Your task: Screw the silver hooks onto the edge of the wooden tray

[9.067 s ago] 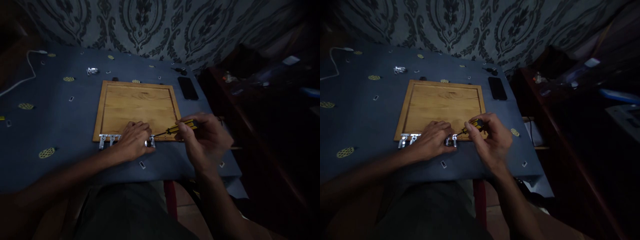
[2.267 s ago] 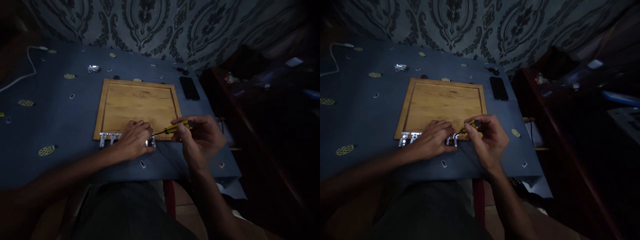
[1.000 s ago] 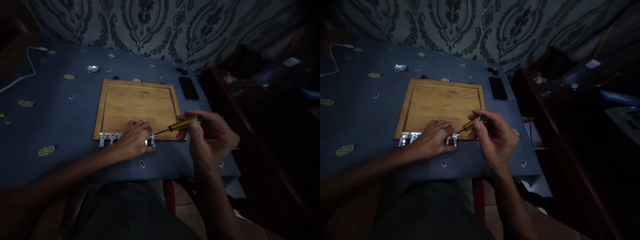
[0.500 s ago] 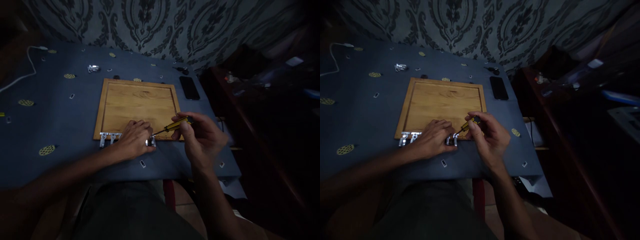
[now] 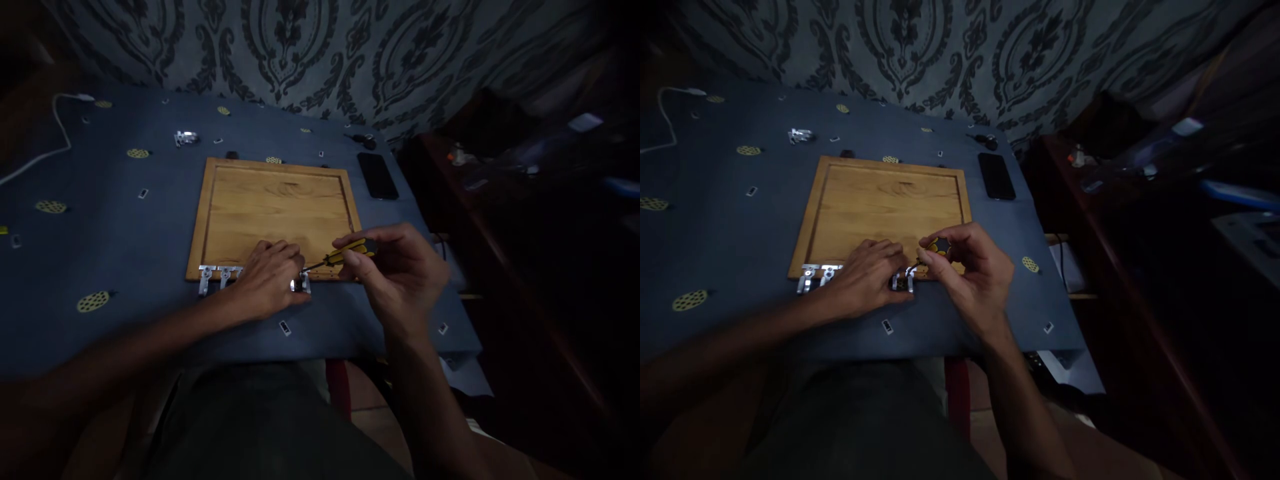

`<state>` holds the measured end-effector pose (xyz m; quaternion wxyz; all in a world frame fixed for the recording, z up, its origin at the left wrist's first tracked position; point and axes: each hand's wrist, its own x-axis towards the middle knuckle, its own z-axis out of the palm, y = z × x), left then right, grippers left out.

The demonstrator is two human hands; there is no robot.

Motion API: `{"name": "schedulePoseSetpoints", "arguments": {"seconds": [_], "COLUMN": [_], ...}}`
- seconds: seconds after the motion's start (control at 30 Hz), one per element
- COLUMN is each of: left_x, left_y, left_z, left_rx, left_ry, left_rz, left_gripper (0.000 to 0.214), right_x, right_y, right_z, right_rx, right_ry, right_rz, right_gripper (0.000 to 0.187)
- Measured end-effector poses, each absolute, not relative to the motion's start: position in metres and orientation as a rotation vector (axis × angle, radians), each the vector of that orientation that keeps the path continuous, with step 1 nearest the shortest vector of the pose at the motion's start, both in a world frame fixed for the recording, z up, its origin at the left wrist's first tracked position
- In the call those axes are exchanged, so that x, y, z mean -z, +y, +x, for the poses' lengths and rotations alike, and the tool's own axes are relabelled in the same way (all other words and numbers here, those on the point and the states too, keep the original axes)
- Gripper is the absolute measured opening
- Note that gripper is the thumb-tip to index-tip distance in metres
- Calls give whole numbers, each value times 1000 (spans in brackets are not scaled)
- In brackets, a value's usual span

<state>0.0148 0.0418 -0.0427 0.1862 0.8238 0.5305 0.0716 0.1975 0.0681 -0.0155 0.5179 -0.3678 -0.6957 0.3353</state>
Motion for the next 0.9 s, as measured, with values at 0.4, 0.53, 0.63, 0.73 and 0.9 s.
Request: {"name": "schedulePoseSetpoints", "arguments": {"seconds": [0.4,0.53,0.63,0.73,0.9], "left_x": [44,43,42,40,38], "left_y": [42,42,42,43,43], "left_z": [15,15,15,15,16], "left_rx": [-248,-252,-232,-197,-171], "left_ry": [1493,1488,1482,1486,1494], "left_rz": [2309,2310,2328,2321,2261], "left_gripper": [39,39,36,38,39], "right_x": [10,13,14,14,15], "right_y": [67,68,67,66,67], "right_z": [207,201,198,197,204], "right_rx": [-891,-886,-938,-966,-947], "right_ry": [-1805,-1720,-1659,-1643,-1789], "right_rz": [-837,-883,-868,-850,-798], "right_gripper": [19,13,15,15,26]}}
